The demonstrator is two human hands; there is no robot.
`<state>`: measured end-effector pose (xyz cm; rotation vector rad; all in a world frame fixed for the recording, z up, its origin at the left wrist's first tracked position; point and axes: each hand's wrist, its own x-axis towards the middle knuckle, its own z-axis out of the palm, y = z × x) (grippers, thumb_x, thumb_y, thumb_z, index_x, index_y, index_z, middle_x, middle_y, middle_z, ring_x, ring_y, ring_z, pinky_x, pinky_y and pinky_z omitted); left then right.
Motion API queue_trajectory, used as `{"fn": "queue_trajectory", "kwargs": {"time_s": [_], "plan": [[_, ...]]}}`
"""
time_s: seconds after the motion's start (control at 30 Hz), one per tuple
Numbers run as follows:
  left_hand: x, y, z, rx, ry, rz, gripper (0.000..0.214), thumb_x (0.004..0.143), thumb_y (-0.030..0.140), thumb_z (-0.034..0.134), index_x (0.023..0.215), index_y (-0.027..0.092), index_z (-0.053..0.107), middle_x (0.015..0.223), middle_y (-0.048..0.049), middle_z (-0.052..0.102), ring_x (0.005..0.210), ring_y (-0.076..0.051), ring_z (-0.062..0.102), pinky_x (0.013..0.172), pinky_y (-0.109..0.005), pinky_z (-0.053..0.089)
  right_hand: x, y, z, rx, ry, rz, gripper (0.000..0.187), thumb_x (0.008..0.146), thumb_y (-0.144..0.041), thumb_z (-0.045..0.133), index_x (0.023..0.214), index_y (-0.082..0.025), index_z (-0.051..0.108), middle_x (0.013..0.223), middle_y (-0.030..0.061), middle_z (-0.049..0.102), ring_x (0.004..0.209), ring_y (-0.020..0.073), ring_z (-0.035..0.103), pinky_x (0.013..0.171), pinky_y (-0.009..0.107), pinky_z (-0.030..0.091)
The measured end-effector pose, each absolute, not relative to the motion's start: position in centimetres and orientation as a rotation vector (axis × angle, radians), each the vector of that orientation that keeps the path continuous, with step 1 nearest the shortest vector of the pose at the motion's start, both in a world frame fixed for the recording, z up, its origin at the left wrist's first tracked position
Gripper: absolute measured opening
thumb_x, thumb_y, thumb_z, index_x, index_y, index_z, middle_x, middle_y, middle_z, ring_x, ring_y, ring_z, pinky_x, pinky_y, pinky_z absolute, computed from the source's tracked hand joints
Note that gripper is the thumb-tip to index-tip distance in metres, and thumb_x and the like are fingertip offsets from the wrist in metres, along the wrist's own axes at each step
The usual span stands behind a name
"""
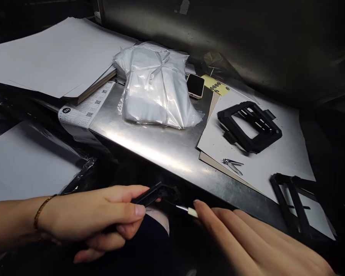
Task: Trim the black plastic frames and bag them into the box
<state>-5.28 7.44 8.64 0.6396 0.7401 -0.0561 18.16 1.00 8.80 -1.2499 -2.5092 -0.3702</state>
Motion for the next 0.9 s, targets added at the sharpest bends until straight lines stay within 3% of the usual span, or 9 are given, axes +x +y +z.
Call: {"fn": "queue_trajectory", "kwargs": {"time_s": [0.1,0.27,0.4,0.6,0.73,0.9], "plan": [[-5.5,7.5,8.9,0.649,0.753,-0.078,0.014,0.084,0.033,0.039,0.082,0.023,0.048,0.053,0.0085,0.036,0.028,0.0,0.02,0.026,-0.01,0.026,18.2,1.4,8.8,-1.124,-2.519,-0.375,0.042,0.088,-0.03,0.03,0.118,-0.006,0.047,0.07,0.0124,0.063,0.059,0.0245,0.056,0.043,0.036,0.039],[-5.2,8.0,9.3,0.684,0.817,-0.137,0.015,0.083,0.037,0.039,0.084,0.024,0.047,0.054,0.0083,0.034,0.028,-0.001,0.019,0.028,-0.013,0.023,18.4,1.9,8.6,-1.1,-2.518,-0.339,0.041,0.086,-0.024,0.034,0.123,-0.008,0.042,0.074,0.0124,0.063,0.062,0.0238,0.057,0.045,0.035,0.042],[-5.2,7.9,9.3,0.681,0.827,-0.12,0.014,0.082,0.035,0.041,0.086,0.024,0.048,0.058,0.008,0.036,0.028,0.0,0.018,0.027,-0.013,0.023,17.9,2.4,9.1,-1.102,-2.567,-0.385,0.034,0.084,-0.015,0.032,0.111,-0.006,0.05,0.068,0.0118,0.062,0.058,0.0223,0.057,0.044,0.034,0.041],[-5.8,7.2,8.5,0.655,0.88,-0.121,0.019,0.079,0.042,0.045,0.073,0.025,0.048,0.054,0.0081,0.038,0.029,-0.001,0.02,0.026,-0.012,0.023,16.7,2.8,10.5,-1.052,-2.762,-0.49,0.032,0.073,0.0,0.032,0.088,-0.001,0.06,0.048,0.007,0.054,0.038,0.0165,0.051,0.033,0.028,0.038],[-6.0,6.9,8.0,0.631,0.896,-0.124,0.02,0.078,0.045,0.046,0.074,0.026,0.05,0.052,0.0075,0.037,0.03,-0.001,0.022,0.026,-0.011,0.023,16.5,2.4,9.9,-1.103,-2.765,-0.459,0.034,0.067,0.002,0.033,0.088,0.0,0.06,0.044,0.0044,0.051,0.033,0.0147,0.047,0.03,0.026,0.036],[-6.0,6.8,7.9,0.625,0.936,-0.157,0.022,0.079,0.046,0.044,0.079,0.026,0.053,0.052,0.0068,0.036,0.032,-0.002,0.022,0.027,-0.011,0.023,17.1,1.0,8.5,-1.232,-2.572,-0.439,0.038,0.068,-0.003,0.04,0.104,-0.003,0.053,0.054,0.0052,0.054,0.044,0.016,0.049,0.039,0.028,0.037]]}}
